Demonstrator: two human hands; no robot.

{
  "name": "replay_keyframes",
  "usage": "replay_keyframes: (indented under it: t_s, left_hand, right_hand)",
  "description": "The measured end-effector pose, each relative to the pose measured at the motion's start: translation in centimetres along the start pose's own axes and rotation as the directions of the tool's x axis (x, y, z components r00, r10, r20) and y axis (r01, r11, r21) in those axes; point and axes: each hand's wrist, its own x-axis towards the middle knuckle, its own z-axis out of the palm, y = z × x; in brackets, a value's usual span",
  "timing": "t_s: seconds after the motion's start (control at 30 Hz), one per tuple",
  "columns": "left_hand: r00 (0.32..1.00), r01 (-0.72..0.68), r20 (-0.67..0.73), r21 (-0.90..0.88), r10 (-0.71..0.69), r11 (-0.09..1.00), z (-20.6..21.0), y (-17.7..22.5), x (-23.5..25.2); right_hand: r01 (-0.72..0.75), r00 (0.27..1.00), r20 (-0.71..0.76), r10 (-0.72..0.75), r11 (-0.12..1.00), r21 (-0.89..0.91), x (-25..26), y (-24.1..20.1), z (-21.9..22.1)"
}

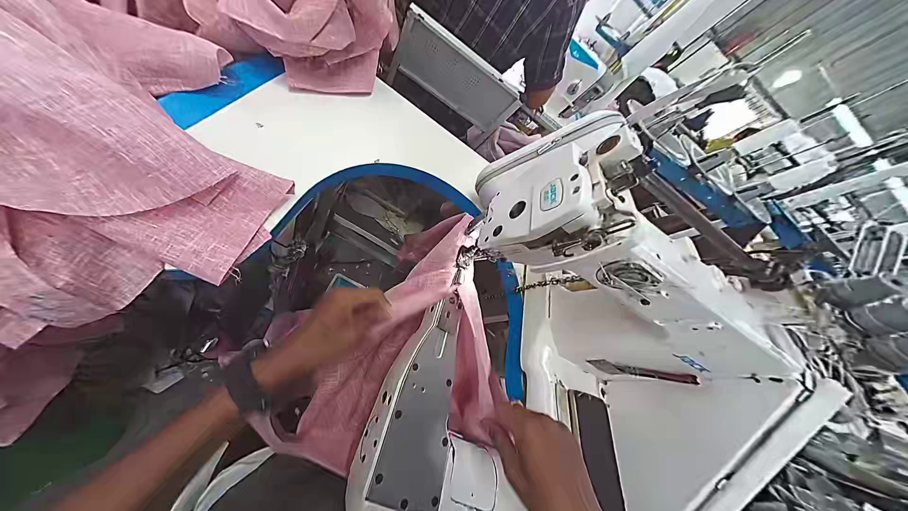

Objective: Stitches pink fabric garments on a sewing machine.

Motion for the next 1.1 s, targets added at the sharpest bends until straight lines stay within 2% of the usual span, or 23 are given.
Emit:
replay_keyframes:
  t_s: [0.07,0.13,0.2,0.33,0.43,0.5,0.57,0.6,0.63,0.67,0.7,0.77,0.8,0.83,0.9,0.97,1.0,1.1]
  left_hand:
    - [0.976,-0.190,-0.074,0.190,0.206,0.963,4.7,4.0,-1.1]
    - [0.957,-0.204,-0.141,0.300,0.254,0.932,8.9,4.9,-1.7]
    - [0.948,-0.168,-0.212,0.308,0.239,0.937,9.7,4.1,-1.0]
    - [0.973,-0.067,-0.213,0.098,0.086,0.993,9.1,2.9,1.1]
    - [0.985,0.068,-0.170,0.160,-0.041,0.985,8.1,4.2,2.6]
    - [0.984,0.178,-0.066,0.230,-0.167,0.957,6.8,5.9,3.2]
    - [0.927,0.301,0.140,0.275,-0.348,0.913,5.7,7.7,3.7]
    - [0.910,0.308,0.182,0.303,-0.372,0.902,5.7,8.0,3.9]
    - [0.923,0.277,0.168,0.334,-0.346,0.901,6.1,7.9,3.8]
    - [0.959,0.215,0.096,0.369,-0.267,0.904,6.7,7.5,3.4]
    - [0.992,0.123,-0.029,0.424,-0.122,0.897,7.6,6.8,2.9]
    - [0.961,-0.036,-0.217,0.519,0.172,0.854,9.2,4.8,2.6]
    - [0.947,-0.060,-0.247,0.495,0.207,0.867,9.5,4.2,2.7]
    - [0.961,-0.040,-0.233,0.405,0.145,0.913,9.1,4.1,3.0]
    - [0.991,0.132,-0.005,0.198,-0.134,0.971,6.9,5.1,4.0]
    - [0.909,0.273,0.275,0.177,-0.313,0.946,4.9,6.9,4.7]
    - [0.890,0.273,0.325,0.181,-0.319,0.945,4.7,7.2,4.4]
    - [0.933,0.179,0.303,0.084,-0.196,0.980,4.9,6.2,2.4]
  right_hand:
    - [0.124,0.981,-0.136,-0.135,0.989,-0.085,-0.7,-3.2,-1.1]
    - [0.158,0.967,-0.176,-0.182,0.977,-0.141,-0.5,-5.3,-0.3]
    - [0.141,0.975,-0.153,-0.161,0.981,-0.132,0.9,-5.9,0.5]
    - [0.079,0.996,-0.036,-0.086,0.984,-0.157,2.4,-5.4,-0.4]
    - [0.054,0.998,0.049,-0.048,0.987,-0.151,3.3,-5.2,-1.4]
    - [0.053,0.997,0.057,-0.046,0.990,-0.130,3.6,-5.3,-1.6]
    - [0.052,0.998,0.028,-0.049,0.992,-0.117,3.7,-5.3,-1.2]
    - [0.046,0.999,0.002,-0.046,0.991,-0.129,3.9,-5.3,-0.9]
    - [0.029,1.000,-0.008,-0.030,0.989,-0.145,4.0,-5.4,-0.9]
    - [0.010,1.000,-0.001,-0.010,0.988,-0.155,4.0,-5.5,-1.0]
    - [0.006,1.000,0.005,-0.005,0.988,-0.158,3.9,-5.5,-1.1]
    - [0.016,1.000,0.028,-0.013,0.992,-0.129,3.6,-5.4,-1.4]
    - [0.023,0.999,0.026,-0.020,0.993,-0.116,3.5,-5.4,-1.4]
    - [0.025,1.000,0.022,-0.023,0.995,-0.100,3.4,-5.4,-1.3]
    - [0.027,1.000,0.010,-0.027,0.997,-0.073,3.5,-5.4,-1.1]
    - [0.039,0.999,-0.018,-0.040,0.998,-0.047,3.5,-5.3,-1.1]
    - [0.043,0.999,-0.025,-0.044,0.999,-0.031,3.5,-5.2,-1.0]
    - [0.071,0.995,-0.064,-0.072,0.997,-0.006,3.6,-4.7,-0.5]
